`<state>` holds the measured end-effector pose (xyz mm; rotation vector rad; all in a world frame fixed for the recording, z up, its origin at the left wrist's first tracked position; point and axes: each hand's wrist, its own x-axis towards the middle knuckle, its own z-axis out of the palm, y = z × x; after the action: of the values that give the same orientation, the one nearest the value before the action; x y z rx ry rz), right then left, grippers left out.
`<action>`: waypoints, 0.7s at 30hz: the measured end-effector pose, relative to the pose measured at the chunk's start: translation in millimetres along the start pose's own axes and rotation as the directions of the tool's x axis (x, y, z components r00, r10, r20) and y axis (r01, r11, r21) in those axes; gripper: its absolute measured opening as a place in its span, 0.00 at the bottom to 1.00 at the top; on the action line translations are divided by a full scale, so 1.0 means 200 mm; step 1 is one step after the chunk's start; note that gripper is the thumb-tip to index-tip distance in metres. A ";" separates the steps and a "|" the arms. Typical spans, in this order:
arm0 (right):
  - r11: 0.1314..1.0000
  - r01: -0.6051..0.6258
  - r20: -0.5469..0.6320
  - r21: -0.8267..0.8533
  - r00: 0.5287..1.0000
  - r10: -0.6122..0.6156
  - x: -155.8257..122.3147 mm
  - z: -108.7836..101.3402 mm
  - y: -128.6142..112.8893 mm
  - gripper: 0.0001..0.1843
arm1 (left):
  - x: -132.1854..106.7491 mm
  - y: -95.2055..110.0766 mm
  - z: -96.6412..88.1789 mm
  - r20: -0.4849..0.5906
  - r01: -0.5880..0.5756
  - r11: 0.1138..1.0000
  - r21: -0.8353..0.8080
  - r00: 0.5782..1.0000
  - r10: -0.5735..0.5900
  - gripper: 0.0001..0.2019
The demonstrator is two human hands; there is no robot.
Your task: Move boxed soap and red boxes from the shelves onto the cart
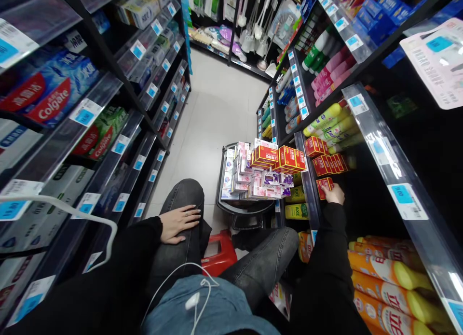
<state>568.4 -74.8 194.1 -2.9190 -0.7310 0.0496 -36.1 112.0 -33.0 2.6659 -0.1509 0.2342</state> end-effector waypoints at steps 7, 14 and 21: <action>0.858 0.514 -0.146 0.003 0.849 -0.508 -0.03 -0.02 -0.45 0.52 | -0.01 0.00 -0.01 0.024 0.013 1.000 0.024 1.000 -0.013 0.28; 0.650 0.750 0.345 -0.123 0.646 -0.681 0.01 0.00 -1.06 0.65 | -0.02 0.03 -0.03 0.034 0.030 0.999 0.037 0.999 -0.031 0.28; 0.722 0.688 -0.006 0.072 0.724 -0.689 0.03 -0.23 -0.75 0.54 | -0.04 0.03 -0.03 0.047 0.049 0.999 0.017 0.998 -0.049 0.29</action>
<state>506.7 53.1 259.8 -2.3839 -1.7287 0.0280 -44.7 110.8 -26.8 2.6887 -0.0988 0.1570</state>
